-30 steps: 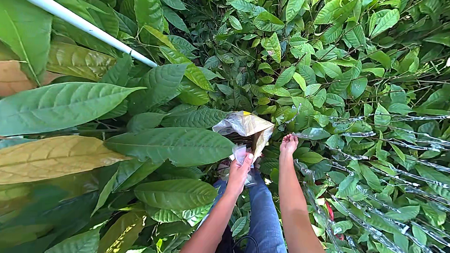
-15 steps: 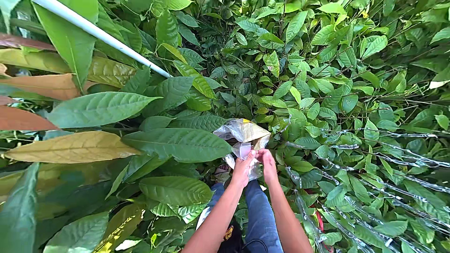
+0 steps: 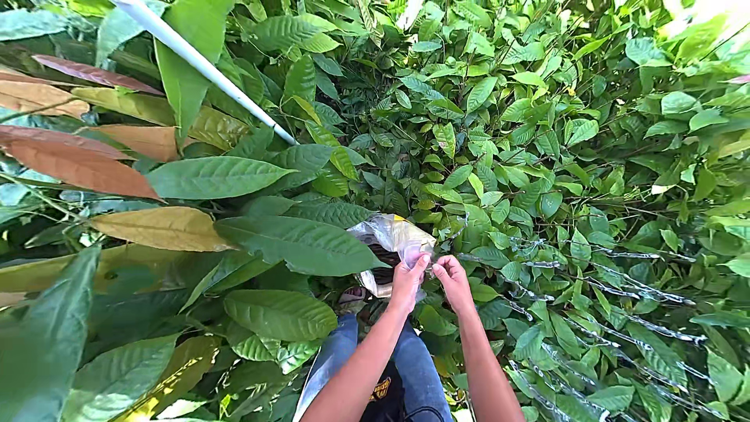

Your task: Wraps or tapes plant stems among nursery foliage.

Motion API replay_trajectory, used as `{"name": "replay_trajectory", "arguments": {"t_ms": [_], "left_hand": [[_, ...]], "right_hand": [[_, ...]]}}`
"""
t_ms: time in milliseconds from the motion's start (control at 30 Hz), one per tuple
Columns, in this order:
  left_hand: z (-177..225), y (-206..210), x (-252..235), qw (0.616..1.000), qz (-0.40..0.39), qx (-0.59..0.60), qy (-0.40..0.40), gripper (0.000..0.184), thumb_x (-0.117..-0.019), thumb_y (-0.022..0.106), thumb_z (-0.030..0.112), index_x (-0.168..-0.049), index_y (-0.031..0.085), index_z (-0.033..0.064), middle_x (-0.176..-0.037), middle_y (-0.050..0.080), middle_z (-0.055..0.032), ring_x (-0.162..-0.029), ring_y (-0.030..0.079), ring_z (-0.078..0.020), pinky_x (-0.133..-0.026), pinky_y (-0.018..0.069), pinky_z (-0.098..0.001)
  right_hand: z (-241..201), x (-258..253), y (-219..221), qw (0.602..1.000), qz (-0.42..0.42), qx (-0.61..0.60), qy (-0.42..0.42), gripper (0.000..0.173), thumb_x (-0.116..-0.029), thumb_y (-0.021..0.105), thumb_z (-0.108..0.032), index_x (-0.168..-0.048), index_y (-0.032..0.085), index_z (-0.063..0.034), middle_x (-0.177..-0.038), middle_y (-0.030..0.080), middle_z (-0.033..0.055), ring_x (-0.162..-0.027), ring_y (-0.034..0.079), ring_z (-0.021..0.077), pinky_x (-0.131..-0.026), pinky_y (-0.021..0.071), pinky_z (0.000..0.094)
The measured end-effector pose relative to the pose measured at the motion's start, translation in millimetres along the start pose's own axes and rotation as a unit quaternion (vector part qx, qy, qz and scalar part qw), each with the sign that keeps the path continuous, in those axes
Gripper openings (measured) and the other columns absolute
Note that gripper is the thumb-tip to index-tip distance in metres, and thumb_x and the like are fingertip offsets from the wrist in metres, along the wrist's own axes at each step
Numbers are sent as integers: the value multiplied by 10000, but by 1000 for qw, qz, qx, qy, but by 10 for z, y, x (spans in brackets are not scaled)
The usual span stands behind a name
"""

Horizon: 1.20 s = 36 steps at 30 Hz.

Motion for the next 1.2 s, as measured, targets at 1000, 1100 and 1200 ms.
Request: {"name": "replay_trajectory", "arguments": {"t_ms": [1000, 1100, 1200], "left_hand": [[-169, -277, 0, 999, -15, -12, -43, 84, -1042, 535, 72, -974, 564, 33, -696, 549, 41, -499, 439, 1, -490, 390, -137], [-143, -325, -4, 999, -12, -9, -37, 94, -1036, 541, 65, -953, 574, 36, -680, 549, 45, -498, 441, 0, -494, 397, -143], [-119, -368, -17, 999, -7, -8, -34, 83, -1035, 538, 60, -961, 565, 37, -677, 537, 44, -504, 444, -5, -499, 399, -142]], "right_hand": [[-1204, -1648, -310, 535, -151, 805, 205, 322, -1037, 590, -205, -1163, 667, 81, -1240, 651, 306, -1178, 623, 497, -885, 496, 677], [-1268, -1693, -264, 530, -154, 808, 204, 313, -1027, 599, -207, -1150, 674, 71, -1237, 654, 299, -1181, 622, 491, -883, 493, 678], [-1281, -1711, -254, 523, -157, 813, 203, 307, -1016, 621, -214, -1128, 686, 64, -1225, 659, 297, -1176, 625, 486, -880, 493, 677]]}}
Point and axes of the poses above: each hand's wrist, its own x-axis away from the middle knuckle, its own y-axis out of the palm, z = x × y, the point moved 6 cm from there along -x, towards the middle knuckle
